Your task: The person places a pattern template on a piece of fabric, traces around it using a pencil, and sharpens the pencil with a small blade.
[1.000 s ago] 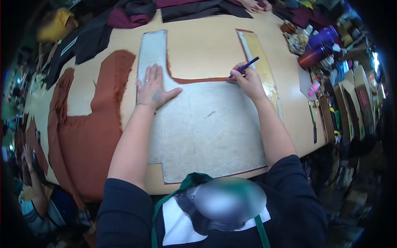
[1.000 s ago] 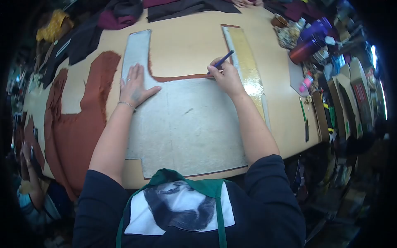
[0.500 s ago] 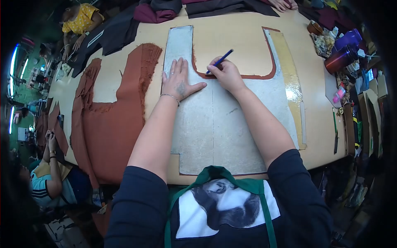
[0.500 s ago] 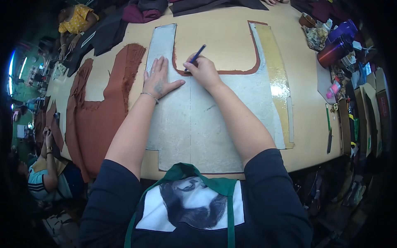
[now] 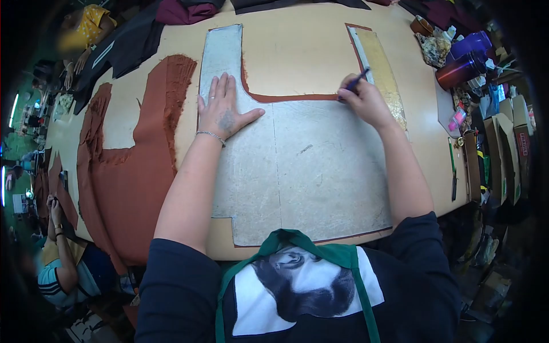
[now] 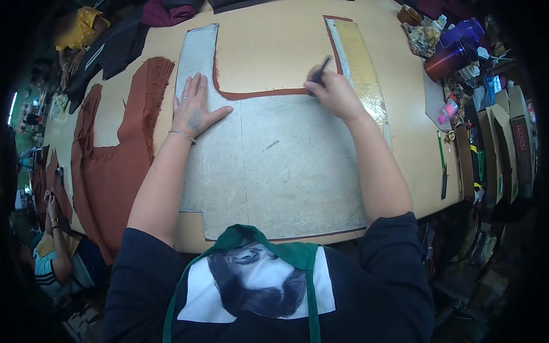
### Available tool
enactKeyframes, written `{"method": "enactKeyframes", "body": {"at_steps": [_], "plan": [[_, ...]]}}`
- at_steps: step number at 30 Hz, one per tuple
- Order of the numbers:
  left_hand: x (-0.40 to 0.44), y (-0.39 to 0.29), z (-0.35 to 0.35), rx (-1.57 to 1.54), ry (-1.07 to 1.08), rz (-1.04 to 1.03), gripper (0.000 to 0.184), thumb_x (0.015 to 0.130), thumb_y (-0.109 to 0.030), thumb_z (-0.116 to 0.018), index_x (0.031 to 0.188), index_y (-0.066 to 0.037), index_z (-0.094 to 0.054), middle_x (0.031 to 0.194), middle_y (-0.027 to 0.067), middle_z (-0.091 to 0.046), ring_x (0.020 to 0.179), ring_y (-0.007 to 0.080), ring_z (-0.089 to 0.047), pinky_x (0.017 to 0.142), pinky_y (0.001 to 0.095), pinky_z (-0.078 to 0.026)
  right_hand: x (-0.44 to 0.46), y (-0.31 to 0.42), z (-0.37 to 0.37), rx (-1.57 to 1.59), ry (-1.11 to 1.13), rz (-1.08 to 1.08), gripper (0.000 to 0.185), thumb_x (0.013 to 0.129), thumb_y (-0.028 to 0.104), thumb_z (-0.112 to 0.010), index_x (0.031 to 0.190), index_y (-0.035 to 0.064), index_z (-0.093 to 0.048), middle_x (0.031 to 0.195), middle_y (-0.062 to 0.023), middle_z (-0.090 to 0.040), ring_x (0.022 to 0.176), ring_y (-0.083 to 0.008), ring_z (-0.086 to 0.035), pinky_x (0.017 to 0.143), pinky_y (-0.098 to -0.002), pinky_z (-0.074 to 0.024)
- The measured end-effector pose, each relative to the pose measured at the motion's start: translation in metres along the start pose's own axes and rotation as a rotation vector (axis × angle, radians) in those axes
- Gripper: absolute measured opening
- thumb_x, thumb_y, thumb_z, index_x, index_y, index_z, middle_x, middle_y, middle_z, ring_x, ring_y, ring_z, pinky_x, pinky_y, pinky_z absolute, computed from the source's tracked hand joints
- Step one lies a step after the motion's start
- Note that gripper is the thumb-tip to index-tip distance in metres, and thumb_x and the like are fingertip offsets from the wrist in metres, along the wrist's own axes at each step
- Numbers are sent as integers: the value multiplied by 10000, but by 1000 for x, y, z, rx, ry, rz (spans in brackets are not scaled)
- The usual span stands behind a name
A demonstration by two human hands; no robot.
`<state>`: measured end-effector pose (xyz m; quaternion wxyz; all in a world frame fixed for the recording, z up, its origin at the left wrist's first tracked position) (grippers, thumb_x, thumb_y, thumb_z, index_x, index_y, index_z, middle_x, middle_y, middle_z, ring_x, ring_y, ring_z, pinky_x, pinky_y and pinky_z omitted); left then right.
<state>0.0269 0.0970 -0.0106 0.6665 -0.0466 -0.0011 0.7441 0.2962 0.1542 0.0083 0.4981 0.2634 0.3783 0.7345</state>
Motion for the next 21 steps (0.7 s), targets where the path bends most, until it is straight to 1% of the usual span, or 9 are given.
{"method": "enactKeyframes", "body": {"at_steps": [1, 5, 7, 8, 9, 15, 17, 20, 21], "plan": [[0, 0, 0, 10, 11, 6, 1022, 601, -667, -553, 1345, -71, -183, 1415, 85, -130, 1311, 223, -86, 1008, 535, -123, 2, 12, -8, -101, 8, 15, 133, 815, 141, -548, 818, 9, -557, 722, -93, -594, 684, -184, -573, 664, -308, -439], [-1, 3, 1, -20, -43, -9, 1026, 593, -672, -554, 1342, -70, -195, 1412, 90, -142, 1309, 228, -97, 1003, 538, -127, 22, 48, -78, -10, 91, 45, 186, 798, 181, -568, 865, 7, -565, 784, -149, -609, 745, -245, -594, 693, -337, -445], [0, 1, 1, -30, -47, -17, 1024, 592, -678, -550, 1339, -66, -206, 1410, 92, -153, 1309, 225, -97, 1000, 544, -129, 29, 77, -111, 47, 76, 195, 228, 765, 198, -596, 875, 2, -559, 839, -192, -598, 785, -332, -580, 707, -365, -450], [0, 1, 1, -31, -49, -16, 1019, 595, -674, -551, 1338, -66, -208, 1410, 91, -154, 1309, 224, -99, 998, 546, -130, 32, 90, -117, -21, -12, 323, 239, 753, 202, -606, 877, 4, -556, 829, -195, -592, 782, -347, -568, 710, -370, -448], [1, 1, 1, -31, -51, -16, 1015, 597, -670, -552, 1337, -66, -210, 1410, 90, -155, 1309, 223, -100, 996, 548, -131, 35, 93, -119, 31, -4, 313, 232, 753, 198, -605, 882, 10, -555, 828, -195, -590, 789, -353, -561, 708, -377, -443], [0, 1, 1, -17, -47, -18, 997, 601, -646, -570, 1332, -64, -221, 1407, 93, -164, 1306, 234, -112, 990, 549, -138, 18, 23, -45, 26, 103, 124, 144, 796, 136, -559, 869, 13, -540, 753, -121, -592, 725, -223, -585, 680, -320, -446], [1, 1, 0, -11, -62, -22, 986, 601, -626, -584, 1332, -71, -223, 1404, 95, -169, 1304, 245, -124, 984, 549, -143, 3, -6, -4, 259, 7, 6, 142, 801, 130, -550, 882, 14, -540, 742, -108, -586, 718, -193, -573, 684, -304, -441], [0, -1, 2, -1, -56, -27, 992, 603, -635, -584, 1329, -62, -225, 1407, 96, -163, 1307, 243, -108, 991, 547, -140, -9, -14, 29, 199, -143, 82, 90, 832, 96, -516, 873, 16, -519, 751, -45, -540, 710, -117, -499, 652, -247, -410], [2, 1, 0, 6, -65, -26, 991, 603, -633, -585, 1329, -63, -224, 1408, 97, -160, 1306, 244, -108, 991, 548, -141, -12, -18, 46, 206, -285, 115, 93, 831, 103, -515, 866, 16, -520, 750, -44, -534, 710, -115, -492, 650, -243, -404]]}}
Point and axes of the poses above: each hand's wrist, its own x-axis towards the middle knuckle, its own z-axis out of the back of the hand, y = z × x, the point moved 7 cm from there along x, towards the middle knuckle
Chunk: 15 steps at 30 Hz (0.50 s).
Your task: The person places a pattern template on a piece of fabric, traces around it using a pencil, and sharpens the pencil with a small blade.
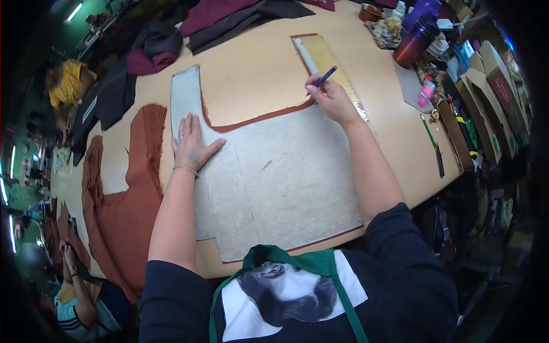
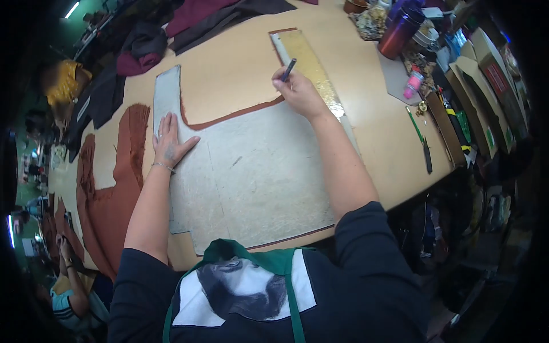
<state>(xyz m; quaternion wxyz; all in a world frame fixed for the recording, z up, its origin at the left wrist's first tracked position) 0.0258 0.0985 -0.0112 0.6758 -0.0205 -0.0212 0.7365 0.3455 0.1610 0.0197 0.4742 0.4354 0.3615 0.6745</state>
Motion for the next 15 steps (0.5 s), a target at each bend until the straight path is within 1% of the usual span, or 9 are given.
{"method": "enactKeyframes", "body": {"at_steps": [2, 3, 4, 6, 8, 9, 11, 13, 15], "plan": [[1, 3, -4, -19, 15, -1, 993, 600, -623, -595, 1334, -73, -214, 1412, 93, -146, 1308, 247, -103, 995, 540, -135, 0, 0, 31, 21, -273, 92, 103, 830, 117, -512, 851, 17, -522, 747, -40, -522, 710, -111, -479, 648, -235, -393], [2, 4, -4, -26, 26, 5, 998, 597, -621, -599, 1336, -75, -209, 1414, 92, -142, 1308, 248, -101, 996, 538, -133, -4, -3, 48, -135, -384, 45, 129, 796, 90, -470, 862, 13, -551, 813, -157, -583, 776, -265, -574, 685, -369, -449], [2, 4, -4, -33, 38, 13, 1002, 595, -618, -602, 1338, -76, -204, 1415, 90, -138, 1308, 248, -100, 998, 535, -132, -6, -12, 58, -321, -424, -28, 140, 789, 94, -468, 860, 9, -554, 820, -167, -578, 790, -283, -569, 688, -380, -451], [8, 0, -1, -142, -36, -4, 843, 667, -547, -583, 1299, -73, -287, 1383, 119, -214, 1291, 259, -157, 995, 529, -145, -11, -31, 73, -690, -489, -194, 162, 775, 102, -463, 856, 0, -560, 834, -189, -568, 816, -318, -557, 694, -402, -456], [17, -6, -7, -337, -97, -20, 715, 723, -484, -565, 1265, -73, -346, 1356, 139, -264, 1274, 276, -202, 987, 533, -165, -19, -44, 77, -788, -477, -286, 173, 764, 118, -474, 847, -4, -565, 844, -198, -558, 821, -334, -550, 696, -414, -460], [22, -24, -8, -413, -241, -173, 524, 796, -372, -518, 1215, -76, -411, 1316, 169, -317, 1244, 305, -256, 973, 538, -201, -23, -49, 76, -841, -457, -334, 179, 758, 126, -479, 842, -5, -568, 849, -202, -553, 824, -341, -546, 697, -420, -463], [24, -88, 1, -393, -241, -365, 442, 824, -314, -489, 1216, -121, -421, 1318, 143, -326, 1239, 319, -264, 964, 554, -217, -23, -50, 79, -820, -475, -306, 185, 747, 141, -503, 843, -2, -573, 864, -197, -551, 821, -340, -542, 693, -418, -464], [28, -152, 3, -256, -57, -368, 411, 840, -304, -457, 1230, -180, -416, 1331, 94, -320, 1255, 305, -237, 967, 573, -202, -23, -51, 80, -811, -466, -314, 197, 741, 156, -522, 849, 0, -577, 873, -192, -551, 827, -341, -538, 696, -417, -463], [36, -194, 5, -235, 16, -354, 385, 849, -297, -433, 1226, -220, -431, 1332, 90, -327, 1252, 318, -239, 963, 574, -208, -22, -51, 80, -813, -431, -348, 212, 741, 170, -533, 859, 0, -580, 874, -188, -553, 841, -344, -534, 707, -417, -461]]}}
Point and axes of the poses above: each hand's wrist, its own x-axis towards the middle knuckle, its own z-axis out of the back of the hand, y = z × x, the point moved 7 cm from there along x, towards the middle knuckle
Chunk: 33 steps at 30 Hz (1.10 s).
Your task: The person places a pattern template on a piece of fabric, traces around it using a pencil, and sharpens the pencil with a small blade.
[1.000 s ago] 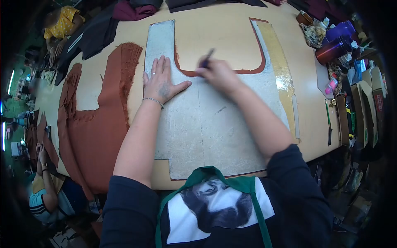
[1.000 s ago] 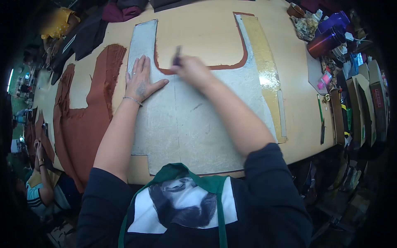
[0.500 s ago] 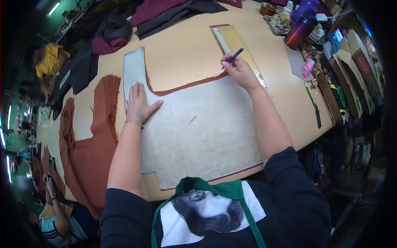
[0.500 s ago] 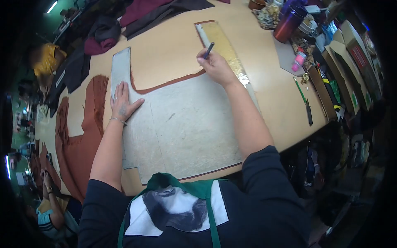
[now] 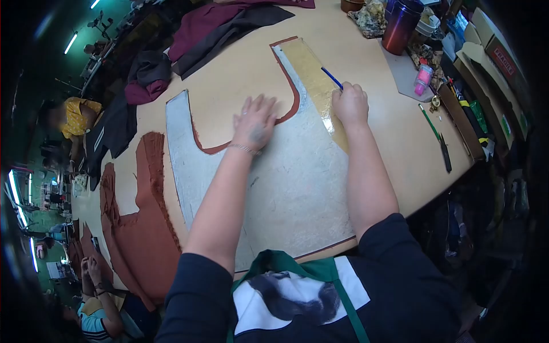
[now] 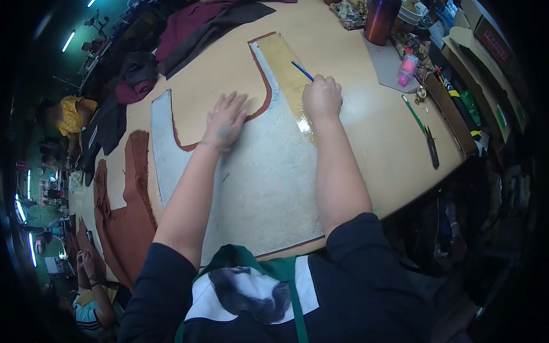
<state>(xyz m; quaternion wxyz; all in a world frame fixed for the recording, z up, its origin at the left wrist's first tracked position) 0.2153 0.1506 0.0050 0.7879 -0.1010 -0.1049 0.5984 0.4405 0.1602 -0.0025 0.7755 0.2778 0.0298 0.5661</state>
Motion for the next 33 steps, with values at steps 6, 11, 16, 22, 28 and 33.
{"method": "enactKeyframes", "body": {"at_steps": [6, 11, 16, 22, 28, 33], "plan": [[31, -17, -24, 74, 65, -13, 392, 859, -337, -395, 1246, -278, -401, 1363, 51, -271, 1278, 293, -180, 953, 618, -178, 8, -15, -6, 251, 149, -105, 220, 746, 185, -567, 878, 9, -586, 859, -190, -553, 856, -334, -532, 749, -409, -444], [33, -19, -25, 145, 46, -71, 404, 852, -322, -387, 1251, -261, -401, 1360, 41, -279, 1277, 294, -183, 943, 630, -181, 6, -12, 1, 238, 23, 3, 236, 715, 184, -608, 860, -3, -602, 791, -181, -558, 730, -310, -563, 677, -366, -442], [34, -26, -24, 185, 48, -98, 415, 849, -279, -374, 1261, -233, -389, 1363, 29, -274, 1278, 289, -183, 943, 627, -191, 6, -11, -2, 202, 54, 22, 242, 709, 189, -616, 879, 17, -608, 791, -177, -558, 740, -308, -558, 693, -377, -441], [35, -32, -29, 213, 34, -71, 443, 852, -270, -364, 1285, -181, -342, 1372, 35, -252, 1281, 285, -176, 945, 622, -199, 1, -3, 1, 124, 156, -73, 300, 701, 241, -633, 935, 55, -613, 847, -148, -563, 848, -321, -515, 749, -400, -431], [36, -30, -36, 119, 58, -1, 456, 860, -289, -358, 1298, -167, -320, 1389, 38, -214, 1289, 282, -151, 958, 614, -180, 0, -4, 0, 119, 231, -88, 311, 713, 258, -634, 975, 91, -617, 948, -108, -549, 942, -297, -464, 787, -402, -429], [35, -30, -37, 121, 49, -10, 465, 867, -291, -348, 1311, -163, -297, 1392, 36, -206, 1290, 286, -144, 965, 612, -163, -4, 3, 2, 30, 193, -41, 269, 720, 258, -634, 931, 90, -638, 950, -99, -541, 939, -297, -456, 780, -407, -432]]}}
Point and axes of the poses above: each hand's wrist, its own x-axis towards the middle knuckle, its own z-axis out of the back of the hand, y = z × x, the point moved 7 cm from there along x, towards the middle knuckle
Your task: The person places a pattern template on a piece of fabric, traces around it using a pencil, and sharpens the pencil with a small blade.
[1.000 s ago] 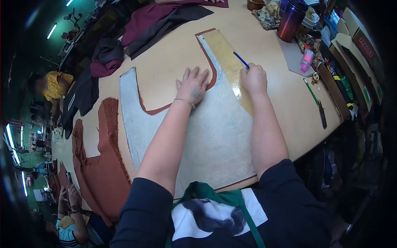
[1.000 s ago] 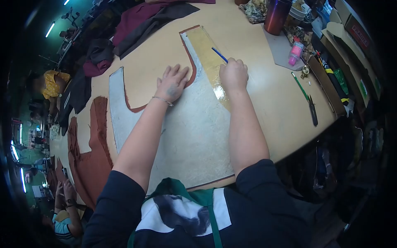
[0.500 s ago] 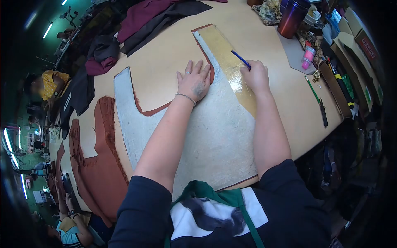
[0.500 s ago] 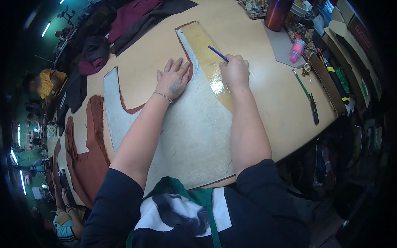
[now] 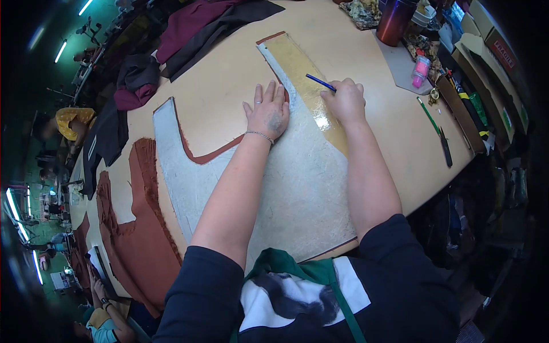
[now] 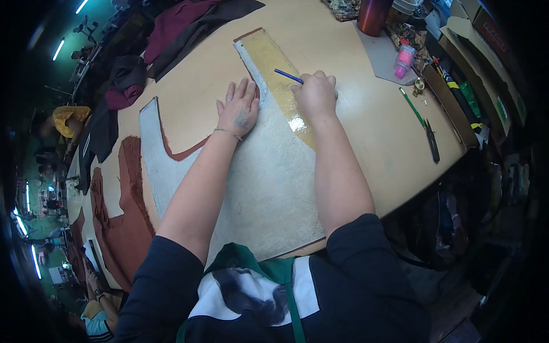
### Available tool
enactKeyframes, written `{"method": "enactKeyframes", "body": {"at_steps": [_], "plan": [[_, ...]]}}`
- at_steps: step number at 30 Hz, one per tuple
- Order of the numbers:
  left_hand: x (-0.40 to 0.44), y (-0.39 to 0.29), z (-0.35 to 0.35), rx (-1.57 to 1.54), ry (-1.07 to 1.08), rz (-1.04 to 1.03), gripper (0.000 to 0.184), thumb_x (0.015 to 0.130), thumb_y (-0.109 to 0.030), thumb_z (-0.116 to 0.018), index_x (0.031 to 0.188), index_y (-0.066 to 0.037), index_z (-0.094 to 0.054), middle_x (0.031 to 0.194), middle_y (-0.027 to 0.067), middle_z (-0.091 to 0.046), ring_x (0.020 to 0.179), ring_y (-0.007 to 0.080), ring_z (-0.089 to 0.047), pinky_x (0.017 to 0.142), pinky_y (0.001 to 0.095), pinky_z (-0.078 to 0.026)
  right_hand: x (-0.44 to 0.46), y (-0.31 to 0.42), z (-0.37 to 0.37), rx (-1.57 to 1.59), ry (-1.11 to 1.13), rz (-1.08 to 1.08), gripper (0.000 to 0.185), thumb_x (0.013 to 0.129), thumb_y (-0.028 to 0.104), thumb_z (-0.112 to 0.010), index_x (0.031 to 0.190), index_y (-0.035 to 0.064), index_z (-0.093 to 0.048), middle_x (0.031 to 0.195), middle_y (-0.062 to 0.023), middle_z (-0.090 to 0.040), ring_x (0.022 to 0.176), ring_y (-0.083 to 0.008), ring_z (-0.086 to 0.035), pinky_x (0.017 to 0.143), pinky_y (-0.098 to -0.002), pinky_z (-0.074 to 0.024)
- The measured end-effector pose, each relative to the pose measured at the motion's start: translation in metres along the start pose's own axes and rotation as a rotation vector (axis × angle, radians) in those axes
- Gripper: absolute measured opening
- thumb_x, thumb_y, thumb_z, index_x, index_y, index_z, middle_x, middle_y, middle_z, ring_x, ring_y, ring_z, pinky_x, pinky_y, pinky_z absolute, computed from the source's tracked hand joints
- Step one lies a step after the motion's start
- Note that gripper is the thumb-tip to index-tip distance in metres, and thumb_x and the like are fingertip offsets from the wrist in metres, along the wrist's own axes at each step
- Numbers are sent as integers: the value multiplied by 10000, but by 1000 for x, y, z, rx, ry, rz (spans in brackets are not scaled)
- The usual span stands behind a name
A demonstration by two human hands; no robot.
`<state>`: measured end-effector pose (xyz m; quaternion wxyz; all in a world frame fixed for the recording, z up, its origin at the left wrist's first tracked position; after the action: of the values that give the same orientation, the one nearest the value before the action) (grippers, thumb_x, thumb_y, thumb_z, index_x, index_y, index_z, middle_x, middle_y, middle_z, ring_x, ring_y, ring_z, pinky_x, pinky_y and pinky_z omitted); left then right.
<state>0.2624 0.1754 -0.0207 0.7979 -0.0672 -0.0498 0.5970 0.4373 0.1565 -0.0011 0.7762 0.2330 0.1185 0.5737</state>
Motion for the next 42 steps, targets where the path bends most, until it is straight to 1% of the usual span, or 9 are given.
{"method": "enactKeyframes", "body": {"at_steps": [7, 12, 17, 21, 24, 27, 30, 35, 42], "plan": [[-9, -8, 14, 8, -210, -114, 421, 826, -217, -428, 1236, -119, -410, 1338, 75, -307, 1251, 292, -244, 957, 566, -227, -3, 2, 0, -18, -45, 4, 261, 717, 256, -634, 907, 77, -639, 943, -101, -536, 940, -297, -451, 761, -407, -438], [-70, -49, 21, -287, -313, -490, 436, 691, -78, -561, 1121, -59, -492, 1138, 109, -494, 1077, 301, -448, 923, 437, -327, -4, 4, 2, -9, -44, 8, 265, 715, 251, -637, 916, 78, -633, 938, -105, -536, 936, -300, -453, 747, -410, -442], [-87, -60, 4, -106, -63, -345, 517, 819, -354, -471, 1240, -64, -386, 1325, 118, -309, 1260, 270, -235, 968, 509, -251, -4, 3, -1, -47, -85, 31, 293, 702, 272, -648, 936, 96, -632, 923, -96, -551, 910, -300, -467, 749, -396, -441], [-87, -58, 2, -98, -38, -358, 551, 825, -382, -439, 1279, -88, -336, 1357, 104, -263, 1279, 263, -196, 990, 503, -224, -2, 5, -1, -54, -55, 18, 283, 709, 242, -643, 939, 78, -623, 933, -116, -536, 941, -311, -454, 747, -418, -438], [-85, -58, 2, -116, -20, -345, 573, 826, -408, -414, 1299, -104, -305, 1371, 95, -240, 1287, 258, -179, 1000, 502, -204, 1, 7, 1, 72, -217, 182, 265, 747, 250, -623, 951, 80, -613, 891, -95, -538, 856, -243, -491, 726, -345, -439], [-85, -55, 2, -137, -28, -336, 579, 822, -422, -407, 1297, -107, -305, 1370, 93, -242, 1285, 256, -183, 1004, 498, -196, 1, 14, -17, 1084, 60, 4, 262, 815, 281, -566, 959, 64, -600, 833, -48, -519, 750, -140, -485, 684, -265, -417], [-85, -53, 3, -175, -42, -329, 584, 807, -442, -416, 1274, -100, -339, 1355, 98, -265, 1281, 256, -191, 1007, 493, -189, -15, 47, -25, 1102, 332, -37, 242, 873, 281, -485, 936, 77, -598, 749, 13, -508, 727, -53, -464, 596, -201, -350], [-83, -49, 3, -255, 0, -333, 596, 766, -466, -452, 1220, -83, -398, 1302, 118, -328, 1253, 272, -233, 1010, 486, -169, -26, 83, -51, 916, 607, 76, 229, 892, 274, -449, 794, 73, -498, 701, 10, -510, 591, -62, -503, 534, -167, -412], [-83, -46, 0, -309, -76, -347, 593, 762, -464, -442, 1194, -58, -416, 1257, 138, -379, 1226, 279, -269, 1006, 463, -153, -31, 104, -64, 736, 752, 152, 72, 815, 84, -553, 823, 35, -500, 746, -23, -550, 700, -80, -543, 650, -210, -447]]}}
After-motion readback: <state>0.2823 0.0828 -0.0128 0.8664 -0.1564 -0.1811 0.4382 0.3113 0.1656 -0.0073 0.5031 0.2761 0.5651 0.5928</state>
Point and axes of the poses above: each hand's wrist, its own x-axis towards the middle knuckle, its own z-axis out of the back of the hand, y = z × x, the point moved 7 cm from there along x, towards the middle knuckle
